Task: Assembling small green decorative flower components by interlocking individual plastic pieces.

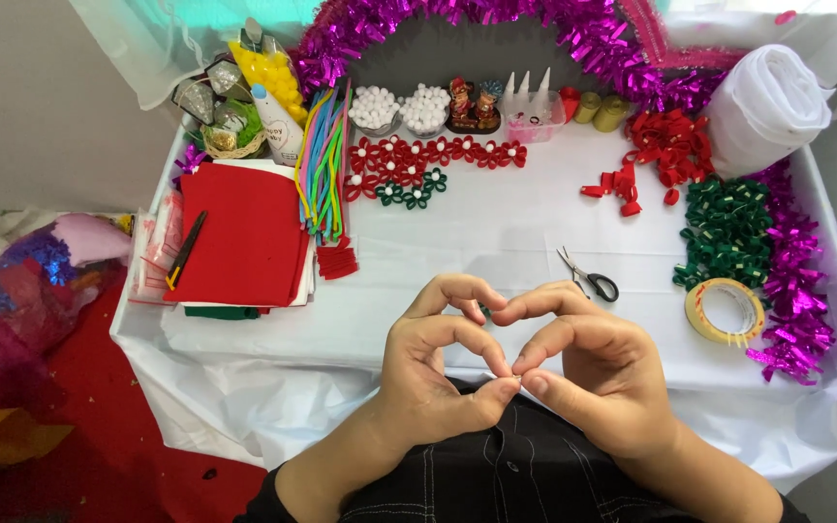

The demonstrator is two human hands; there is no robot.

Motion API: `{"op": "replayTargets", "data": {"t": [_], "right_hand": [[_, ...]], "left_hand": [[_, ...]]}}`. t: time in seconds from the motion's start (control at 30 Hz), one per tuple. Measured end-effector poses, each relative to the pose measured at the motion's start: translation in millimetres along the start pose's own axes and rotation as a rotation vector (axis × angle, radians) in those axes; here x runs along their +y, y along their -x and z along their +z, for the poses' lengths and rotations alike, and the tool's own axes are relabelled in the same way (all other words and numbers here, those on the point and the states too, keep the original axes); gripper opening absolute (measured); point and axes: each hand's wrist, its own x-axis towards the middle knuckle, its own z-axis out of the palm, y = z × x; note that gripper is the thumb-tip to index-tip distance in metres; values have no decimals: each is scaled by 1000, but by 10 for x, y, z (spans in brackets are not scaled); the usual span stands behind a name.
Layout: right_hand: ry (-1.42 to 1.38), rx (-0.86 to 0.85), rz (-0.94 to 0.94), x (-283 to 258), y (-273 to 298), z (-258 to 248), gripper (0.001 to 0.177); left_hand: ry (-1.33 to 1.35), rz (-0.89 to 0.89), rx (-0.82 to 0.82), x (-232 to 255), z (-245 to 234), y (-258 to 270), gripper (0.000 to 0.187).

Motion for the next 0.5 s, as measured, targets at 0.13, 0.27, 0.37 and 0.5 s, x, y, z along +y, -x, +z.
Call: {"op": "replayTargets", "data": {"t": [0.13, 0.27, 0.37, 0.5], "right_hand": [[86, 9, -43, 45, 22, -6, 5], [213, 17, -92, -4, 8, 32, 10], [281, 13, -105, -23, -6, 40, 14], [271, 95, -61, 72, 11, -32, 11]], "left_hand": [[3, 2, -12, -6, 10, 17, 12], [-11, -1, -24, -14, 8, 30, 14], [-22, -2, -38, -41, -51, 35, 16], [-108, 44, -2, -193, -196, 3, 42]]}}
